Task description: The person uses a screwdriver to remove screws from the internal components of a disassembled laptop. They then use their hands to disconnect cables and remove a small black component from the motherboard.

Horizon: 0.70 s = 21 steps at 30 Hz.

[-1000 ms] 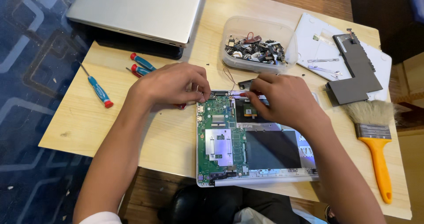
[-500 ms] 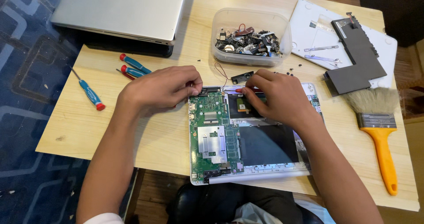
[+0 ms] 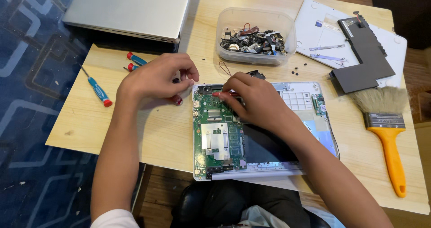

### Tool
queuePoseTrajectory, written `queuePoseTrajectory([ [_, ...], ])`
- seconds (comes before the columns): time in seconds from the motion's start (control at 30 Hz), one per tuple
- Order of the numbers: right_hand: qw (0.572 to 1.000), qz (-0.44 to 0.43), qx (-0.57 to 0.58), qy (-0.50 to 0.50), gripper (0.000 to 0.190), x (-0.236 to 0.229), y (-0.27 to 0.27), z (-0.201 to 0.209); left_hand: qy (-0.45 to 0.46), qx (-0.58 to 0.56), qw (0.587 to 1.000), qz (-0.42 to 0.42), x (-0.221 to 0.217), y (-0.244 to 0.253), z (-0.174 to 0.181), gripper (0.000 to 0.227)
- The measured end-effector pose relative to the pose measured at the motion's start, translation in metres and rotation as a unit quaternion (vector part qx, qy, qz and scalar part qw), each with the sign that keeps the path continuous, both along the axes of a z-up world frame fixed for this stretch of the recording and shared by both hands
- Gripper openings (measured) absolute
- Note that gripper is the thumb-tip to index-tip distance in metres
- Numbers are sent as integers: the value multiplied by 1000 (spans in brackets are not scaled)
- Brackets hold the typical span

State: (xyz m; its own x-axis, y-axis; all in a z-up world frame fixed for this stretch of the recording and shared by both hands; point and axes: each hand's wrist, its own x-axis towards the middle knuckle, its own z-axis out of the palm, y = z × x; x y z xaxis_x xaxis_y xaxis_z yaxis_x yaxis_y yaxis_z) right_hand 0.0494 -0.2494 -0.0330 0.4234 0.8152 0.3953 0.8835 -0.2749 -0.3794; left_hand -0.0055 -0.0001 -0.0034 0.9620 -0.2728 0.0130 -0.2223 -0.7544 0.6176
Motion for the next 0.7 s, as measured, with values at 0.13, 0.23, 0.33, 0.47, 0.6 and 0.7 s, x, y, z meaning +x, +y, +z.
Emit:
queuePoseTrajectory([
  [0.13,1000,10,-11,-23,11,1,5,-6,-3,-7,1000,15,4,4,-8,7],
  [0.23,999,9,-15,-32,14,1,5,-7,10,-8,1000,23,5,1,-10,7],
  [0.33,999,1,-5,-39,15,2,4,-8,16,-11,1000,25,6,-3,-8,8],
  [0.47,999,-3,-5,-41,12,7,1,-13,19,-24,999,21,7,-3,-9,9],
  [0.6,999,-15,13,-33,8,9,-5,-10,5,-74,997,-8,3,-7,0,12],
  [0.7,999,-22,35,-34,7,10,-7,-11,16,-113,992,-50,-3,-11,6,22],
])
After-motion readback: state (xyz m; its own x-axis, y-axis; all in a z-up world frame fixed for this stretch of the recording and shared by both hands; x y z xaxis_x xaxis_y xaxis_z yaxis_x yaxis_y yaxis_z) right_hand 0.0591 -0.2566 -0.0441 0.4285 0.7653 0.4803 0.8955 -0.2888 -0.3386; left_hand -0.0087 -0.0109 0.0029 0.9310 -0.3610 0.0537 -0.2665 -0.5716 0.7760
